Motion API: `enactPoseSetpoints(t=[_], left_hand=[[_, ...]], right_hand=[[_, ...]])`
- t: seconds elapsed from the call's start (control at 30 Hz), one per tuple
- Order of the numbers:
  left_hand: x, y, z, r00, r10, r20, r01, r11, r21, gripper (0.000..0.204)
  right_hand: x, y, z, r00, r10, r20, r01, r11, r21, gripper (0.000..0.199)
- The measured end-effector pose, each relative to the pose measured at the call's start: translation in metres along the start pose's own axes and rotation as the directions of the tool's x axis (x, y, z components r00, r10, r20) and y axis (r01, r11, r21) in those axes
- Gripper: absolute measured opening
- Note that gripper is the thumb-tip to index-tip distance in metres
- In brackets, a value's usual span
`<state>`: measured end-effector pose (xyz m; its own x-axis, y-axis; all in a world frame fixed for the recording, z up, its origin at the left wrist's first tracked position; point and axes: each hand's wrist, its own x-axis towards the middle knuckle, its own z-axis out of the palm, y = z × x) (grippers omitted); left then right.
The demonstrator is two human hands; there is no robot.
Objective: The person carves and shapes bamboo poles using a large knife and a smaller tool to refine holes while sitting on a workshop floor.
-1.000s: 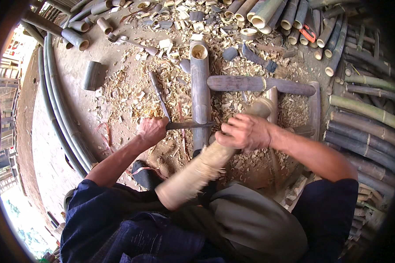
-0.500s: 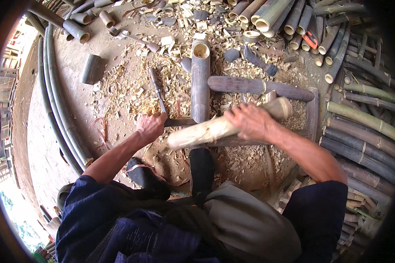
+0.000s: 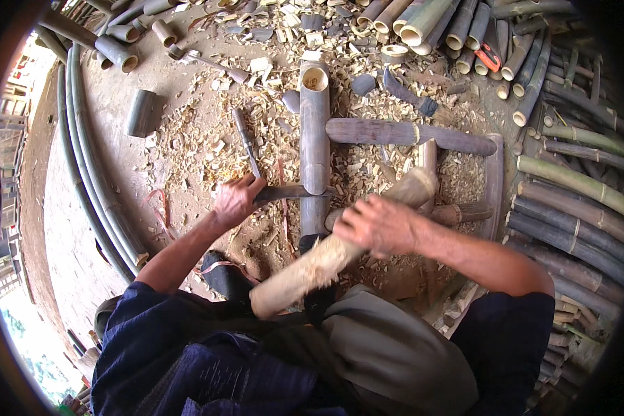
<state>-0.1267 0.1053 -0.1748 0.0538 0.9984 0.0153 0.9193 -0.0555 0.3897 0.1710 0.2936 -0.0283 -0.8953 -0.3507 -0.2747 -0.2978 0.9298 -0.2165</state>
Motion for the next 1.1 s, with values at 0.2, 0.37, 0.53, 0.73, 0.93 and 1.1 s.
enactPoseSetpoints(t=[0.2,0.37,0.53,0.73,0.93,1.1], left_hand=[[0.030,-0.058,0.003,0.835,-0.399,0.380,0.513,0.312,-0.800,0.041],[0.051,-0.061,-0.036,0.962,-0.198,0.190,0.268,0.831,-0.487,0.049],[0.053,-0.066,-0.045,0.979,-0.033,0.199,0.073,0.978,-0.194,0.059],[0.047,-0.070,-0.042,0.974,-0.063,0.219,0.090,0.989,-0.115,0.057],[0.043,-0.062,-0.044,0.944,-0.160,0.288,0.168,0.986,-0.001,0.060],[0.050,-0.059,-0.044,0.872,-0.259,0.415,0.258,0.964,0.059,0.068]], right_hand=[[-0.005,-0.045,-0.016,0.984,0.163,0.078,-0.178,0.947,0.267,0.081],[-0.020,-0.040,-0.016,0.819,0.554,0.150,-0.489,0.537,0.687,0.058],[-0.016,-0.023,-0.014,0.518,0.851,0.082,-0.389,0.149,0.909,0.081],[-0.009,-0.005,-0.023,0.421,0.907,-0.024,-0.239,0.137,0.961,0.088],[0.010,-0.018,-0.015,0.428,0.904,-0.003,-0.341,0.165,0.925,0.085],[0.027,0.001,-0.026,0.571,0.773,0.275,-0.723,0.315,0.615,0.082]])
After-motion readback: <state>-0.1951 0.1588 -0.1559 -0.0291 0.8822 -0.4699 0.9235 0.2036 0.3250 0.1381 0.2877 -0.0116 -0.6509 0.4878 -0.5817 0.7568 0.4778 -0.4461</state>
